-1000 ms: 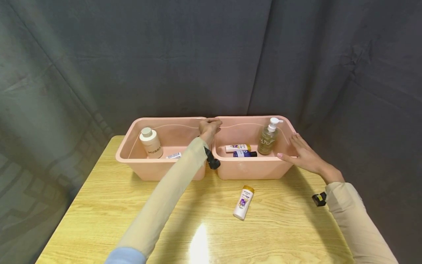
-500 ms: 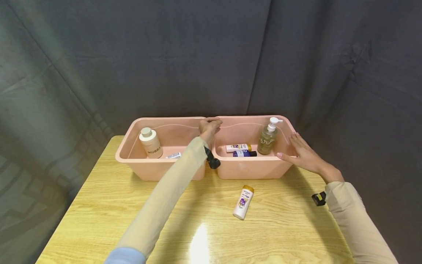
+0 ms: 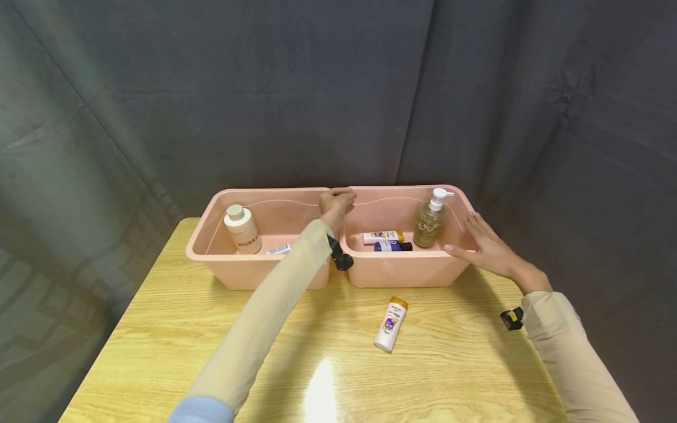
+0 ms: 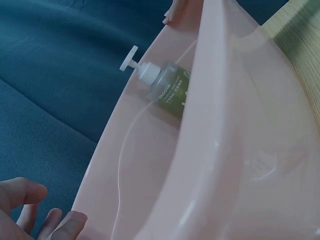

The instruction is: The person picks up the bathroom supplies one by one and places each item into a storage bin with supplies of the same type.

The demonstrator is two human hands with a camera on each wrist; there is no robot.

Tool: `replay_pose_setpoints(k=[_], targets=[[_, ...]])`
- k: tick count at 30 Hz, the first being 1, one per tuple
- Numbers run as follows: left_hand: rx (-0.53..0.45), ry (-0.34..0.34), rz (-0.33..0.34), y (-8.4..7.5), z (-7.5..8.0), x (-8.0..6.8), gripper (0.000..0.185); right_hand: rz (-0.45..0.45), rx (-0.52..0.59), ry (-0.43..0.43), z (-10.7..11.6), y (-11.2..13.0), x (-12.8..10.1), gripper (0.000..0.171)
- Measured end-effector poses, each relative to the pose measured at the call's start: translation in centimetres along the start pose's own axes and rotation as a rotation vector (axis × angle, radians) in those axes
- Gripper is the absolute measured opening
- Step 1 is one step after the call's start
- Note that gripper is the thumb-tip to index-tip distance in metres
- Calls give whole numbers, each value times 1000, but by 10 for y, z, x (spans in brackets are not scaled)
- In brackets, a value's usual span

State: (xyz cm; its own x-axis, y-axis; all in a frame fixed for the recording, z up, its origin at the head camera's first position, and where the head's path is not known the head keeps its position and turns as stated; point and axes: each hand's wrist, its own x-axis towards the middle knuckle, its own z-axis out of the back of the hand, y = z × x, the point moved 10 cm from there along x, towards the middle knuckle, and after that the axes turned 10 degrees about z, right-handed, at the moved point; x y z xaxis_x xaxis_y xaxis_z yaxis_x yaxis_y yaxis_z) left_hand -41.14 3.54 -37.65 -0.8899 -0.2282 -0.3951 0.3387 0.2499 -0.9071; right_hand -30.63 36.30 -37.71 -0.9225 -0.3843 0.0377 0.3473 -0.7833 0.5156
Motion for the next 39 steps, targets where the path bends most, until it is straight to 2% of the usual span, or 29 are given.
replay_pose_setpoints(k=[12,24,29,34,39], targets=[[-51,55,-22,-3,-2,0,12,11,3,-2,0,1,1,97],[-74,62,-37,-9,-2,-2,12,15,-4,-2,0,1,1,97],[-116,74,-38,-10,0,-3,14,17,-3,-2,0,1,1,96],[-173,114,-43,-14,1,-2,16,14,2,-4,0,1,0,97],[-144,145,-68,-20,1,-4,17,15,4,-4,0,0,0,97]])
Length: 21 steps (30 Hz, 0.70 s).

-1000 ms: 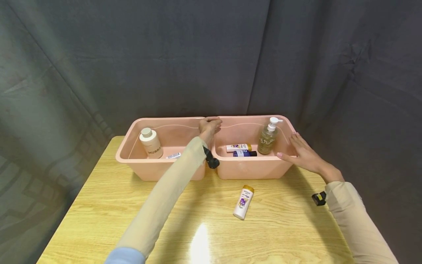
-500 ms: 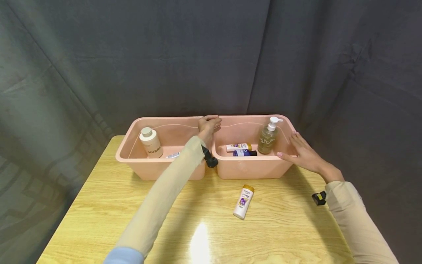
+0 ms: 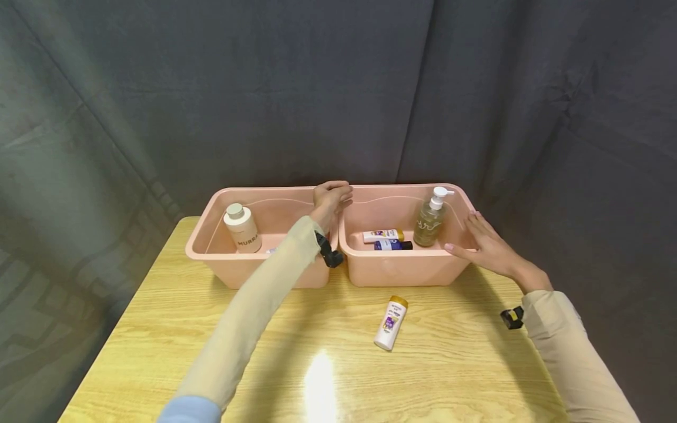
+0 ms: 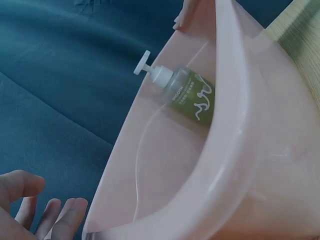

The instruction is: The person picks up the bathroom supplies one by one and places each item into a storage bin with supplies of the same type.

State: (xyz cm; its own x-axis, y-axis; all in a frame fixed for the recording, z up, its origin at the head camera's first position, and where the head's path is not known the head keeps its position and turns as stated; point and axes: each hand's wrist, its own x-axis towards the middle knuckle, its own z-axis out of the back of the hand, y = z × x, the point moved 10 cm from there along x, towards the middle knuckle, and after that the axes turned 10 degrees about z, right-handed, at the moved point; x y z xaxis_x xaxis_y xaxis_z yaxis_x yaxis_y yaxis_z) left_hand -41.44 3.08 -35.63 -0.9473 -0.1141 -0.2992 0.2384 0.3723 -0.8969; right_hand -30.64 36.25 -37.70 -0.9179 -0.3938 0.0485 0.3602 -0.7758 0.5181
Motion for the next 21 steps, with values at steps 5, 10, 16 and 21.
replay_pose_setpoints(k=[5,10,16,21], targets=[[76,10,-21,-5,-4,-4,17,4,-2,1,1,1,-1,97],[118,20,-47,-9,-9,-9,18,9,-4,-4,2,1,-2,95],[122,37,-40,-9,-13,-14,16,3,-3,-3,2,1,-2,96],[140,78,-43,-11,-18,-19,16,7,-7,-3,2,1,-1,96]])
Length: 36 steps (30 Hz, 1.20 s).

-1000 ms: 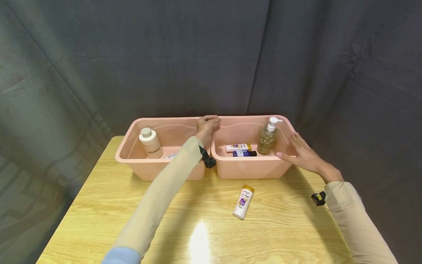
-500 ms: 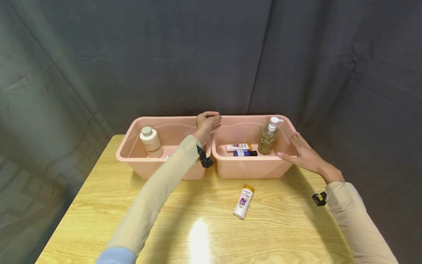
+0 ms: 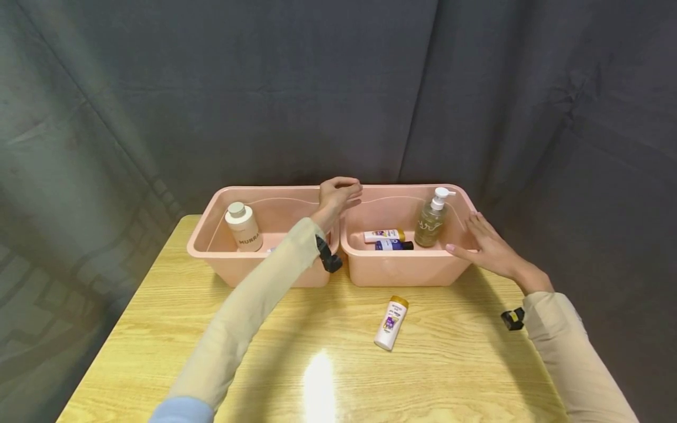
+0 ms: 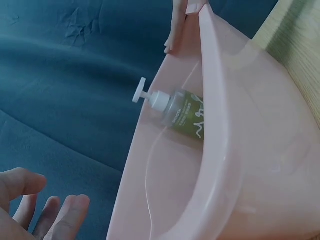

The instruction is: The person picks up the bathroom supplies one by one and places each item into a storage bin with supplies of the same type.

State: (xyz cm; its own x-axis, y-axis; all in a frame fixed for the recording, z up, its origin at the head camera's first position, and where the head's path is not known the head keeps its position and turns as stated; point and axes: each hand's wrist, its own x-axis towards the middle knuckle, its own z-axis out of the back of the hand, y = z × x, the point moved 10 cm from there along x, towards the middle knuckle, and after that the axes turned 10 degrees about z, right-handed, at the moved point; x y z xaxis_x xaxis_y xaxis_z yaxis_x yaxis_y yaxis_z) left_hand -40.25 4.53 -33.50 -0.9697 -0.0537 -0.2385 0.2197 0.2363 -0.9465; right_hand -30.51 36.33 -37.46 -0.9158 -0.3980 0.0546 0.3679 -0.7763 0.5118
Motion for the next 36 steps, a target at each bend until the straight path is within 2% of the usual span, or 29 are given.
replay_pose_setpoints(k=[6,15,21,27,30,36], targets=[[-2,45,-25,-4,-6,-4,14,2,0,1,0,0,0,96],[56,75,-17,-3,-13,-12,12,9,-5,1,0,1,1,95],[80,143,-20,-1,-23,-22,11,-1,2,1,1,1,0,96],[134,199,-87,-5,-32,-33,14,10,3,-4,1,1,0,95],[144,215,-104,-4,-32,-36,15,12,7,-4,0,0,0,95],[119,223,-94,0,-28,-38,15,23,5,-4,-1,0,2,95]])
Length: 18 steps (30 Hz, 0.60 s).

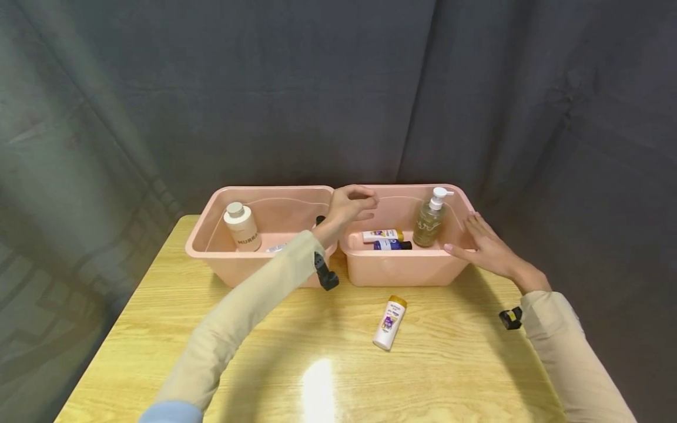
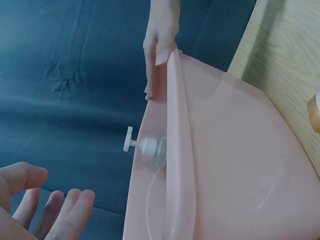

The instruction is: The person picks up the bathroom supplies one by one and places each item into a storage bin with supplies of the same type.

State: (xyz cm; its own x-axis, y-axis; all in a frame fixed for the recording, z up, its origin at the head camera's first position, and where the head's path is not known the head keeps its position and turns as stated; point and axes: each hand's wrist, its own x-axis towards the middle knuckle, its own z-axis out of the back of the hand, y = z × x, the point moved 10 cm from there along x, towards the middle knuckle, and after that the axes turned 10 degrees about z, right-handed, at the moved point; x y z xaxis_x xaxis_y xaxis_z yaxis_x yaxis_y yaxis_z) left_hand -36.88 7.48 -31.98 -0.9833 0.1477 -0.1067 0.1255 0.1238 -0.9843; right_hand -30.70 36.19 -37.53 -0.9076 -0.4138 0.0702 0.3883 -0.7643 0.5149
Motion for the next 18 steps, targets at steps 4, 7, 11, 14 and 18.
replay_pose_setpoints(k=[4,7,11,14,18], targets=[[44,11,10,0,-1,-1,17,-3,1,4,0,0,1,95],[104,6,10,1,-1,-3,15,-9,4,7,-1,0,1,95],[195,-15,0,1,1,-5,12,-16,3,8,-1,0,1,96],[211,-16,-10,1,1,-7,14,-20,1,11,-1,-1,0,96],[181,13,-10,3,-1,-8,17,-25,-8,15,-1,-1,-1,96]])
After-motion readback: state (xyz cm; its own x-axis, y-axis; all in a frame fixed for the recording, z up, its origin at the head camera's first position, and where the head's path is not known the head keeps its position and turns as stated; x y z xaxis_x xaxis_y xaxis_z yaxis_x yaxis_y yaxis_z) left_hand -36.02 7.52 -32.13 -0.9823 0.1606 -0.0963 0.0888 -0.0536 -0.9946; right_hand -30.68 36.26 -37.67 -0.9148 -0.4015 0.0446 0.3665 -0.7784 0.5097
